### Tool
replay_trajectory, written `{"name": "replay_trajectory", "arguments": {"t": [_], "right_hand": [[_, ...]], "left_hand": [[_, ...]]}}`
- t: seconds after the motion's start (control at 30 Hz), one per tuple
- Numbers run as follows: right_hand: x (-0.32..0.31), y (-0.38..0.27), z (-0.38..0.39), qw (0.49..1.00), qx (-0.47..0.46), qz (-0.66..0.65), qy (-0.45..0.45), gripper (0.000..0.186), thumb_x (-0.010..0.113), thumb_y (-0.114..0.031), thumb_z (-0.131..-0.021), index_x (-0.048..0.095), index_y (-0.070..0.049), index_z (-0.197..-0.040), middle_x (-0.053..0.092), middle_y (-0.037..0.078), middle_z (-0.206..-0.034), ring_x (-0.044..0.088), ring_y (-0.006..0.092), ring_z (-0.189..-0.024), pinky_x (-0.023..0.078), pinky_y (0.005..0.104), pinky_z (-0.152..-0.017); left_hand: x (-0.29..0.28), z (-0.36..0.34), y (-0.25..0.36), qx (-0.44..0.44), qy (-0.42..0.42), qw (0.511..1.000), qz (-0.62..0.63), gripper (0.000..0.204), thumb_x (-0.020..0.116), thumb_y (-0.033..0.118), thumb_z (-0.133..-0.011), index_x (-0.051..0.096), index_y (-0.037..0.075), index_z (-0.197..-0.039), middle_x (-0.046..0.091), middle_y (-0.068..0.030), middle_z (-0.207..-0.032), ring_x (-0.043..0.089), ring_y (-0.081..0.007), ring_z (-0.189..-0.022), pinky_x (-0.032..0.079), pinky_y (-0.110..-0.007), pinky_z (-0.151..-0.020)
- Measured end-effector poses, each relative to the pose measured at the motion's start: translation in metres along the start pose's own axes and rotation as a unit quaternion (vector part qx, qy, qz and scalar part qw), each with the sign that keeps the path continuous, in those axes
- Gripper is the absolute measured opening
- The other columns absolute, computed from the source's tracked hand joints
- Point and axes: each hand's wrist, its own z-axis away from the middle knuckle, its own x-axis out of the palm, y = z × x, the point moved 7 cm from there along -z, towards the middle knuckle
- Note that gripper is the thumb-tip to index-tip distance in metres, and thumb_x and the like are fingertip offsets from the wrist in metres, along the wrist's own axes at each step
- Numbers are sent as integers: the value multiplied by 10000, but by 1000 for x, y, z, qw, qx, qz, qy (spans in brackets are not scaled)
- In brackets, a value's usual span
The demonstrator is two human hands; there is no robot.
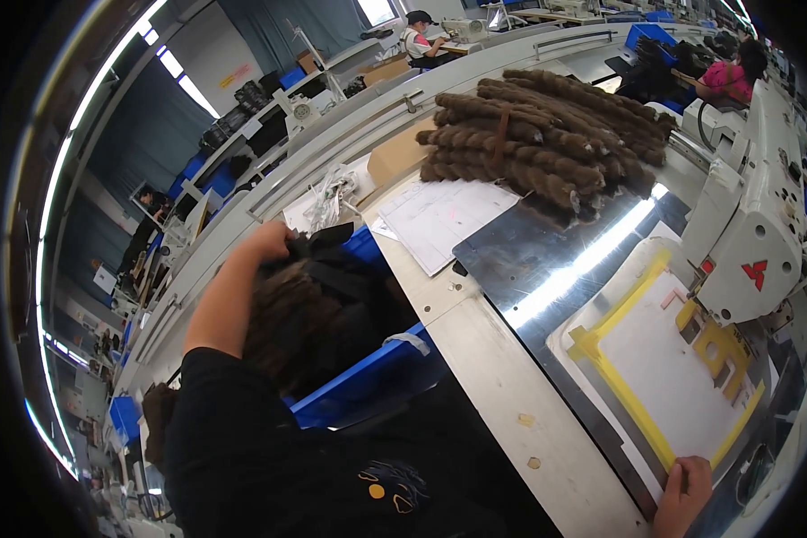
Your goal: Using an industrial sewing machine to attach fur strips to a fabric bag.
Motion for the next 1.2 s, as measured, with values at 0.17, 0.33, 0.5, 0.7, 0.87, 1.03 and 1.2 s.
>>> {"name": "replay_trajectory", "arguments": {"t": [0.17,0.33,0.5,0.7,0.87,1.03,1.2], "right_hand": [[-3,-2,-1,1000,0,-18,-4,40,616,30,-874,614,38,-914,593,136,-902,595,282,-867,478,356,-817],[-11,-22,3,990,31,115,-80,290,631,-236,-1020,733,27,-1091,718,208,-1099,663,382,-1021,519,447,-934],[-4,-16,-2,991,1,112,-76,285,638,-229,-1015,730,31,-1085,719,201,-1092,661,382,-1016,520,444,-929],[-9,-23,2,992,11,105,-67,282,642,-225,-1015,728,34,-1087,718,206,-1095,661,382,-1021,522,447,-928],[-7,-29,1,993,16,97,-69,278,641,-222,-1016,723,34,-1086,714,208,-1108,659,385,-1026,520,450,-928],[-6,-25,1,994,-2,87,-59,276,636,-235,-1017,722,20,-1075,708,203,-1106,659,387,-1024,518,457,-921],[-5,-3,1,999,7,28,-28,154,636,-113,-934,670,29,-982,650,168,-989,626,329,-938,498,405,-860]], "left_hand": [[-10,11,21,142,178,972,-60,363,698,105,-700,788,121,-1051,731,-160,-1145,676,-375,-1117,564,-454,-944],[-18,15,34,35,64,995,60,192,707,127,-707,744,88,-891,732,-154,-1100,675,-375,-1104,548,-487,-905],[-12,27,44,1,-29,997,-73,315,695,133,-769,762,151,-1077,744,-162,-1119,695,-374,-1096,553,-493,-901],[-6,19,51,51,-119,989,-68,466,678,142,-786,757,225,-1238,753,-129,-1166,706,-333,-1087,551,-447,-919],[20,7,9,64,-173,980,69,457,677,146,-802,741,176,-1253,762,-89,-1124,706,-254,-1010,539,-400,-897],[40,8,-38,28,-206,951,229,422,731,192,-848,732,132,-1266,751,-60,-1132,658,-200,-1064,510,-390,-920],[-27,26,-11,17,-137,879,457,256,723,166,-902,736,98,-1148,725,4,-1020,619,-157,-976,489,-350,-868]]}}
